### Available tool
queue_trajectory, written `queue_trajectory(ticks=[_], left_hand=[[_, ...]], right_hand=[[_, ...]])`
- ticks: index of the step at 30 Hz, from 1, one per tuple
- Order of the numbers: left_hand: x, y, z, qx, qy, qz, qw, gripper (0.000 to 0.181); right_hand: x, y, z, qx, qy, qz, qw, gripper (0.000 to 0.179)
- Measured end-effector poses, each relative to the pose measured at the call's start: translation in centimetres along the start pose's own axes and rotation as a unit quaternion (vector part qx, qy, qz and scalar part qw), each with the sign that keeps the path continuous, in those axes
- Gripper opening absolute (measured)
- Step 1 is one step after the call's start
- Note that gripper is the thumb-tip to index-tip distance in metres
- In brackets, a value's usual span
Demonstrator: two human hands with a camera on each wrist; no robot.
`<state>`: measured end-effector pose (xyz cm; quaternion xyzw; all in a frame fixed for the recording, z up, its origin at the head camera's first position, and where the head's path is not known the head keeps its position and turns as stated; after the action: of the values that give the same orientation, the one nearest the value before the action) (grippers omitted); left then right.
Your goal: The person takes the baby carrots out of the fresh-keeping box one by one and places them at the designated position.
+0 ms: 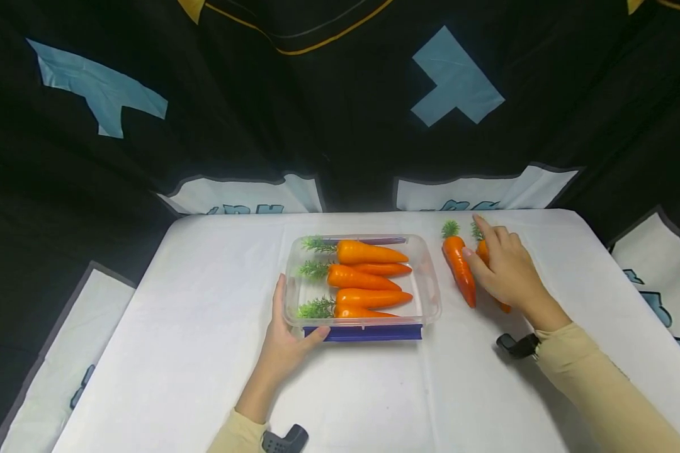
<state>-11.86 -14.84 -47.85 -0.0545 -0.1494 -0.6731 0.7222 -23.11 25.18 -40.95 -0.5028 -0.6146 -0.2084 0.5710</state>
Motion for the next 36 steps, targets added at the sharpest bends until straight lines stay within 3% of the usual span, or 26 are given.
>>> queue_trajectory(ticks=[4,10,18,23,36], left_hand=[[0.0,0.0,0.0,0.000,-0.002,-0.001,1.0000,0.120],[0.1,0.0,0.1,-0.001,-0.011,0.001,0.9999,0.120],[0.1,0.0,0.1,-0.001,-0.012,0.001,0.9999,0.119],[0.1,0.0,0.0,-0.001,-0.009,0.000,1.0000,0.120],[0.1,0.1,0.2,0.000,-0.016,0.003,0.9999,0.121]], right_hand=[[-0.6,-1.4,-3.0,0.066,-0.002,0.015,0.9977,0.071],[-1.2,-3.4,-7.1,0.122,-0.015,-0.002,0.9924,0.072],[-2.4,-5.1,-11.0,0.178,0.001,-0.087,0.9802,0.072],[-3.6,-5.8,-11.9,0.202,0.003,-0.114,0.9728,0.068],[-5.1,-7.2,-12.5,0.207,0.064,-0.104,0.9707,0.062]])
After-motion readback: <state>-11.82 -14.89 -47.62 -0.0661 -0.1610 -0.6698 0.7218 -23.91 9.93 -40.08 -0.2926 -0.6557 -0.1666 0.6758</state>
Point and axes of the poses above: each hand's wrist, its own y-axis away from the middle knuckle, its own x-axis out of the back of the hand, z = x × y, the point moved 1 cm from there along -y, towards the middle knuckle, and after that the axes turned 13 degrees about x, right-handed, at the moved point
